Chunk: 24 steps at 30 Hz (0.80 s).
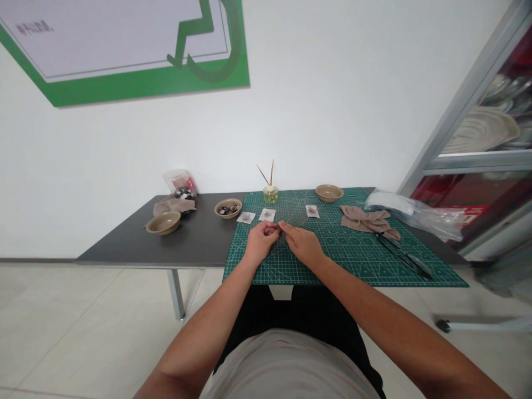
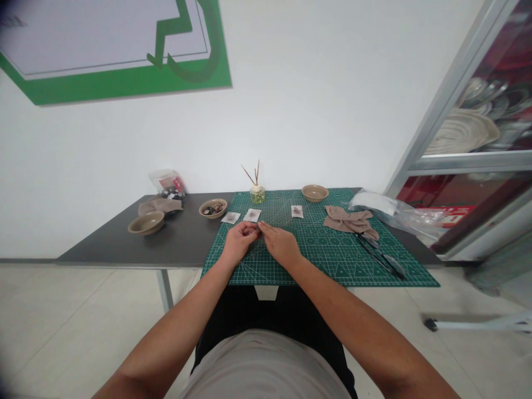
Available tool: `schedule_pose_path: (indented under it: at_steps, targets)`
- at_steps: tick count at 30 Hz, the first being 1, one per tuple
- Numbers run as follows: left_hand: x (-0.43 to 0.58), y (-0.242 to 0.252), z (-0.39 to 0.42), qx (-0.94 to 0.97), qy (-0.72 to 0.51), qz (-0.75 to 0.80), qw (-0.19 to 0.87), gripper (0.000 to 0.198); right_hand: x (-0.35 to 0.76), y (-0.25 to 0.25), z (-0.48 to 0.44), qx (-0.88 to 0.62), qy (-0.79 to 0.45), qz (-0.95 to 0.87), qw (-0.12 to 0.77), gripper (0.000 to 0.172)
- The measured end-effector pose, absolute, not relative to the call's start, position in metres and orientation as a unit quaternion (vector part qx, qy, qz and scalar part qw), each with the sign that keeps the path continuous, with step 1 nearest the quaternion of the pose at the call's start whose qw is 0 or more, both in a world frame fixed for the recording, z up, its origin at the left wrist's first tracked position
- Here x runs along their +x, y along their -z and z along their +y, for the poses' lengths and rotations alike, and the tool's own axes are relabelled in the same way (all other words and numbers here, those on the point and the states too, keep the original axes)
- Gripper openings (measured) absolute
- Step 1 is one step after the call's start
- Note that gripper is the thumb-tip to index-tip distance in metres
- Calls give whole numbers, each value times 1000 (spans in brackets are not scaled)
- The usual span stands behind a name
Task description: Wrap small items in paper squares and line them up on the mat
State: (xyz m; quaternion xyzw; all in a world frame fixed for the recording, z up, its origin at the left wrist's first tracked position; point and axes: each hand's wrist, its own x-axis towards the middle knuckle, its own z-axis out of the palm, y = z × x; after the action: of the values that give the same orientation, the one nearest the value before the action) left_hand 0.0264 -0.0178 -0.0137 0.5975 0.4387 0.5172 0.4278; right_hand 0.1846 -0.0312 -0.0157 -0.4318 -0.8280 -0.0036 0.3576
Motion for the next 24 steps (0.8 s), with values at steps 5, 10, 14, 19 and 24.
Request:
schedule_pose_path:
  at_steps: [5,10,14,19,24]
  targets:
    - [27,11,-21,606,-513,441,418,17,184,16,-32,-429,-2,-829,360,47]
    - [27,10,-22,618,-508,438,410,15,184,16,-33,-424,-1,-830,361,47]
    - [27,12,-21,595,-532,430,422,17,186,16,-32,-448,-1,-816,365,48]
    - [29,12,-21,587,-541,430,421,19,187,16,-31,-443,-2,-814,377,49]
    - [28,11,-21,592,-539,425,422,19,186,17,-32,-434,-3,-819,375,48]
